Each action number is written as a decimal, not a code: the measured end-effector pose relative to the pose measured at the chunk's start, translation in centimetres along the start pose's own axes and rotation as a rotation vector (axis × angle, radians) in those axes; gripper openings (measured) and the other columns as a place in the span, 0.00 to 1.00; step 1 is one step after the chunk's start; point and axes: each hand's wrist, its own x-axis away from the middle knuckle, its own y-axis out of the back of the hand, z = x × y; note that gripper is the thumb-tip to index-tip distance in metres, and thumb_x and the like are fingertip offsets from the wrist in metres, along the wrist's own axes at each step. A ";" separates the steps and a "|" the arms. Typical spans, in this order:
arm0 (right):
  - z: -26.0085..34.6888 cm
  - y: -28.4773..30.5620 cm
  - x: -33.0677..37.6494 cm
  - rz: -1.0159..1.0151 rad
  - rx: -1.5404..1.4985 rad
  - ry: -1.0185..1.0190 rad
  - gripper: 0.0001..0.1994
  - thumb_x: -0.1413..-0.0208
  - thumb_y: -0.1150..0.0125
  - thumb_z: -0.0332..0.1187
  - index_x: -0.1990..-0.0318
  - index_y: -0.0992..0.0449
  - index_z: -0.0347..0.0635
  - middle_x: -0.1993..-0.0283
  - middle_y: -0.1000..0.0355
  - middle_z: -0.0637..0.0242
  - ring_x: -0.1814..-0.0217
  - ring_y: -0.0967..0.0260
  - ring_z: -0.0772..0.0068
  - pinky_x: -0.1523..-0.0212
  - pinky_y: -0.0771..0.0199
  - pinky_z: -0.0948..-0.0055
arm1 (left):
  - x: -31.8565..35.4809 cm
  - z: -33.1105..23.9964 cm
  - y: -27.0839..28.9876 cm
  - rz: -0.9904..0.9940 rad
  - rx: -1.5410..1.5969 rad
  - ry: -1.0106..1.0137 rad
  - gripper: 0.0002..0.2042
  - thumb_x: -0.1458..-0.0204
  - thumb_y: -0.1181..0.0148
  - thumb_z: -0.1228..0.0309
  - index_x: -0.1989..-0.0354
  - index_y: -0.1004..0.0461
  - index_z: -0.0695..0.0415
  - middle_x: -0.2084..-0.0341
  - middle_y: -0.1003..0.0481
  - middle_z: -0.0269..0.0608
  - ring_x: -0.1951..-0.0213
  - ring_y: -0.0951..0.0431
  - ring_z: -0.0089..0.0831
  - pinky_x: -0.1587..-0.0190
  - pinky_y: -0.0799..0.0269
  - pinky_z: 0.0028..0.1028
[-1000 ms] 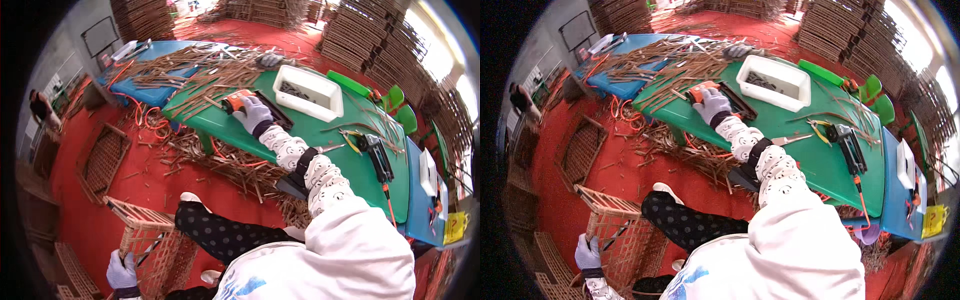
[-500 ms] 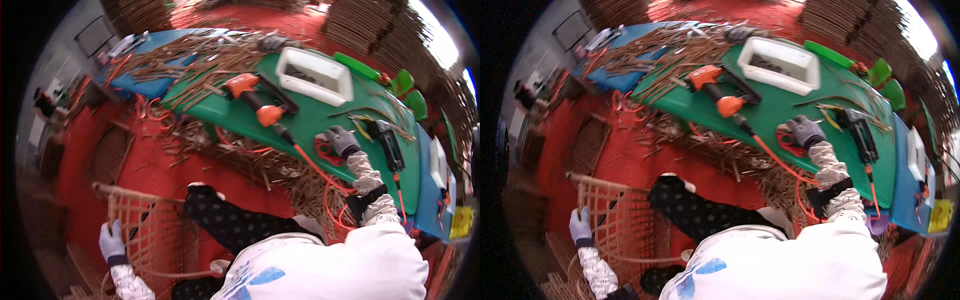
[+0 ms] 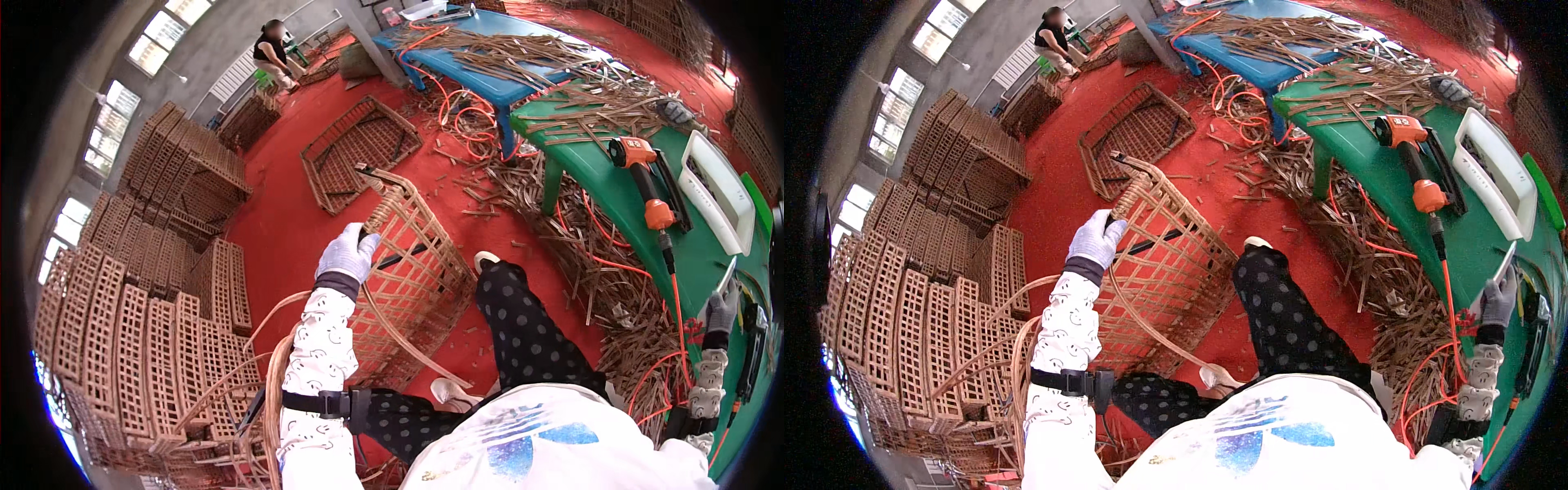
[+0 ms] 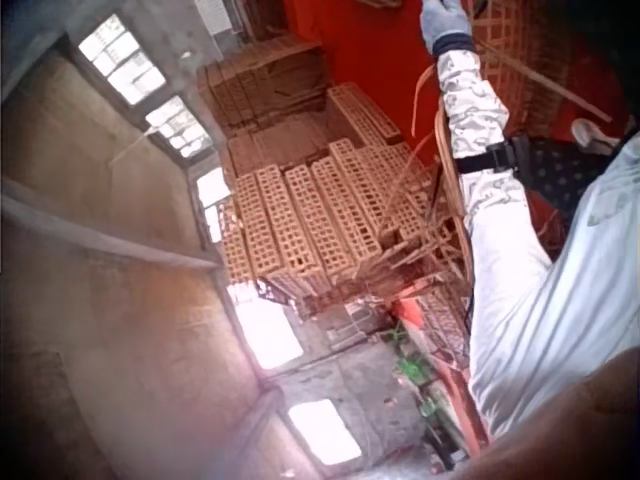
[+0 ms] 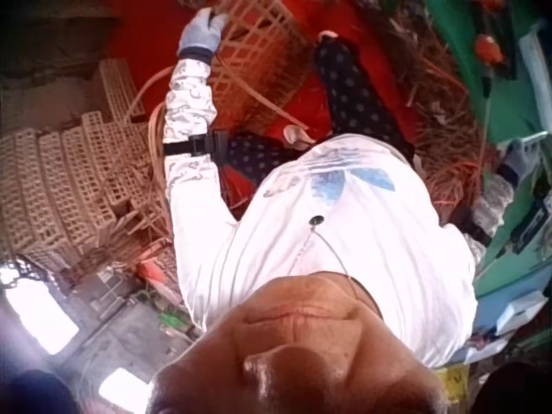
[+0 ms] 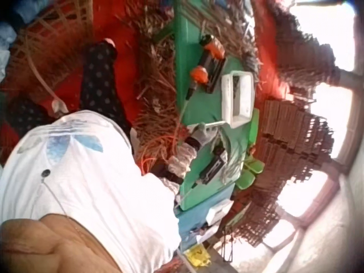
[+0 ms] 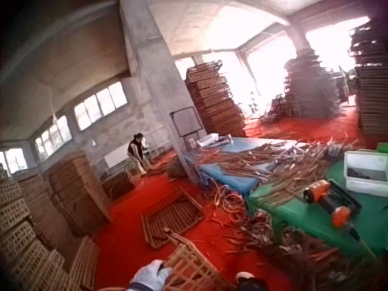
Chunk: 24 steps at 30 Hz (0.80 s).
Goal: Assembling and reinforcing a wicker or bamboo furniture frame using a pneumatic stapler and weaving techniques.
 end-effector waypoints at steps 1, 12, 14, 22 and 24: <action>5.1 -3.7 1.7 0.072 -0.220 -0.101 0.31 0.60 0.48 0.24 0.43 0.47 0.32 0.61 0.33 0.60 0.71 0.34 0.75 0.70 0.32 0.81 | -0.4 0.6 0.0 -0.032 0.038 0.005 0.19 0.52 0.50 0.55 0.57 0.33 0.55 0.67 0.28 0.54 0.62 0.29 0.51 0.61 0.34 0.42; 25.0 -36.2 16.0 1.049 -0.406 -0.219 0.11 0.45 0.51 0.35 0.60 0.30 0.38 0.74 0.36 0.71 0.78 0.40 0.83 0.79 0.41 0.83 | -2.0 -2.0 0.8 -0.067 0.175 0.004 0.16 0.53 0.45 0.61 0.63 0.30 0.61 0.71 0.27 0.51 0.66 0.26 0.43 0.63 0.33 0.34; 26.5 -39.6 18.3 1.269 -0.543 -0.541 0.10 0.45 0.51 0.36 0.63 0.32 0.39 0.76 0.37 0.71 0.81 0.40 0.80 0.80 0.40 0.82 | -3.1 -2.3 -0.3 -0.044 0.227 0.005 0.15 0.54 0.45 0.63 0.63 0.30 0.61 0.72 0.26 0.50 0.68 0.25 0.38 0.64 0.32 0.32; 28.7 -46.3 23.2 1.351 -0.933 -0.944 0.08 0.45 0.52 0.36 0.66 0.37 0.42 0.81 0.38 0.72 0.89 0.42 0.81 0.90 0.40 0.80 | -4.2 -1.0 0.2 0.121 0.706 0.081 0.14 0.59 0.48 0.78 0.61 0.30 0.67 0.73 0.25 0.42 0.70 0.27 0.23 0.66 0.32 0.23; 29.4 -47.3 22.9 1.325 -1.013 -1.068 0.07 0.45 0.53 0.35 0.63 0.36 0.42 0.82 0.38 0.74 0.90 0.44 0.82 0.91 0.42 0.81 | -4.4 -1.1 0.4 0.162 0.704 0.107 0.14 0.59 0.49 0.79 0.60 0.30 0.67 0.72 0.25 0.42 0.70 0.27 0.22 0.66 0.31 0.23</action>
